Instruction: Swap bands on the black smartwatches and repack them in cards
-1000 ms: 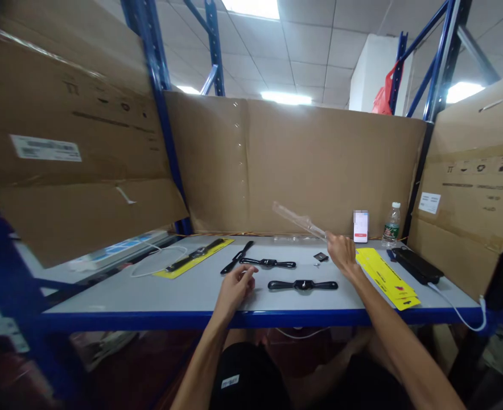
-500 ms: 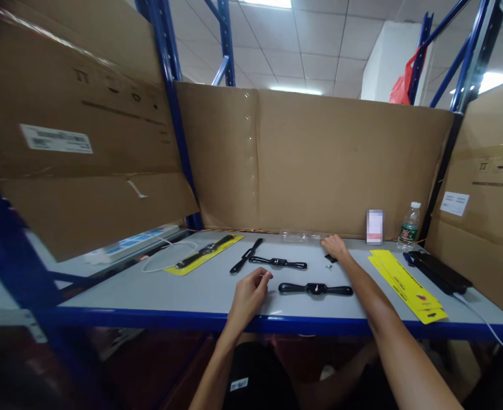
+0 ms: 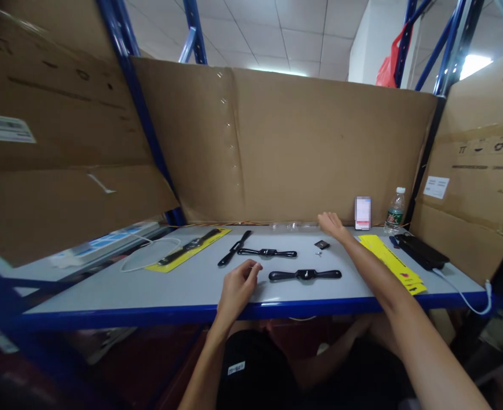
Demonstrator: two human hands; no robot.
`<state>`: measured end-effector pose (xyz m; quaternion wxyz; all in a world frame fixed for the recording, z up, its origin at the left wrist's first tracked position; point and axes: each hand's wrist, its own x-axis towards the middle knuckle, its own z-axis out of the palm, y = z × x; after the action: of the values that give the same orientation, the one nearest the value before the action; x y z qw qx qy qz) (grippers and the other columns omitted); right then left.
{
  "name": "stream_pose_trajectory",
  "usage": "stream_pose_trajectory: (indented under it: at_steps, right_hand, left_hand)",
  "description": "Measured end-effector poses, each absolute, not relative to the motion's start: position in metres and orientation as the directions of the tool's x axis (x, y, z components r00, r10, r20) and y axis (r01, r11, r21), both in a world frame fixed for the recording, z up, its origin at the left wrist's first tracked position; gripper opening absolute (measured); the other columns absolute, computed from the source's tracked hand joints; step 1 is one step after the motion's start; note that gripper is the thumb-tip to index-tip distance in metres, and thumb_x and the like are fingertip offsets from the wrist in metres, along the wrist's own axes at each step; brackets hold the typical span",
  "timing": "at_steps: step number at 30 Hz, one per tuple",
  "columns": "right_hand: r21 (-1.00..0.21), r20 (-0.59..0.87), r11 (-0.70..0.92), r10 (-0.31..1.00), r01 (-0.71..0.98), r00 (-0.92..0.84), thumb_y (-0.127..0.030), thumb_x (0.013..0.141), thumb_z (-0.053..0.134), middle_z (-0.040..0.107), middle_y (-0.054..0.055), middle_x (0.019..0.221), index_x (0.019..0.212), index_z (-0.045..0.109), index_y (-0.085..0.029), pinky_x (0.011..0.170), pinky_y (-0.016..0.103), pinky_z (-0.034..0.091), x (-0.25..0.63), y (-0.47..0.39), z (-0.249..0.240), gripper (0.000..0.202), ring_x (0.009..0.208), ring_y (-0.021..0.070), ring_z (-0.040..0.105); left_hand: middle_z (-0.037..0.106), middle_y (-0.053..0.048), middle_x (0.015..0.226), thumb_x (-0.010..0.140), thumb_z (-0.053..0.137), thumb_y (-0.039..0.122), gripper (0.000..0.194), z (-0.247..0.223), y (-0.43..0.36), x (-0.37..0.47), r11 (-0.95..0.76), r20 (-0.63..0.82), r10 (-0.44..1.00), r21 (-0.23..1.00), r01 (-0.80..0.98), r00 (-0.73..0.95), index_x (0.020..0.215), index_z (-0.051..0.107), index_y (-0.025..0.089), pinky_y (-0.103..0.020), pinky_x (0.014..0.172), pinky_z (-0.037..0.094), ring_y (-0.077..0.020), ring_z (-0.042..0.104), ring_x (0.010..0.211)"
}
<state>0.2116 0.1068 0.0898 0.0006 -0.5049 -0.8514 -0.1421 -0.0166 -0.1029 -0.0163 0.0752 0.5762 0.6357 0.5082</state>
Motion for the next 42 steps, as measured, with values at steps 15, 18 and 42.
stream_pose_trajectory:
  at_steps: [15,18,42]
  right_hand:
    - [-0.146,0.218,0.571,0.815,0.808,-0.536,-0.041,0.092,0.067,0.069,0.013,0.127,0.129,0.072,-0.023,0.095,0.037,0.047,0.302,-0.041,0.023,0.041,0.118,0.0304,0.064]
    - [-0.227,0.298,0.601,0.792,0.766,-0.533,-0.039,0.092,0.065,0.069,0.009,0.111,0.111,0.076,-0.025,0.089,0.034,0.048,0.302,-0.027,0.006,0.026,0.106,0.0257,0.066]
    - [-0.308,0.394,0.552,0.815,0.775,-0.425,-0.036,0.094,0.066,0.070,0.006,0.112,0.108,0.077,-0.028,0.092,0.035,0.048,0.296,-0.033,-0.005,0.019,0.109,0.0250,0.064]
  left_hand:
    - [0.071,-0.005,0.116,0.092,0.063,0.039,0.033,-0.011,-0.111,-0.013,-0.219,0.420,0.907,0.547,0.808,-0.038,0.121,0.072,0.028,-0.034,0.088,0.050,-0.0221,0.069,0.100]
    - [0.073,-0.006,0.111,0.094,0.061,0.040,0.035,-0.003,-0.106,-0.014,-0.190,0.364,0.931,0.502,0.844,-0.008,0.124,0.071,0.025,-0.034,0.089,0.051,-0.0231,0.068,0.101]
    - [0.068,-0.029,0.132,0.092,0.055,0.050,0.056,0.015,0.003,-0.243,0.499,0.235,0.856,-0.149,0.854,-0.460,0.128,0.068,0.009,-0.056,0.111,0.033,-0.0456,0.048,0.139]
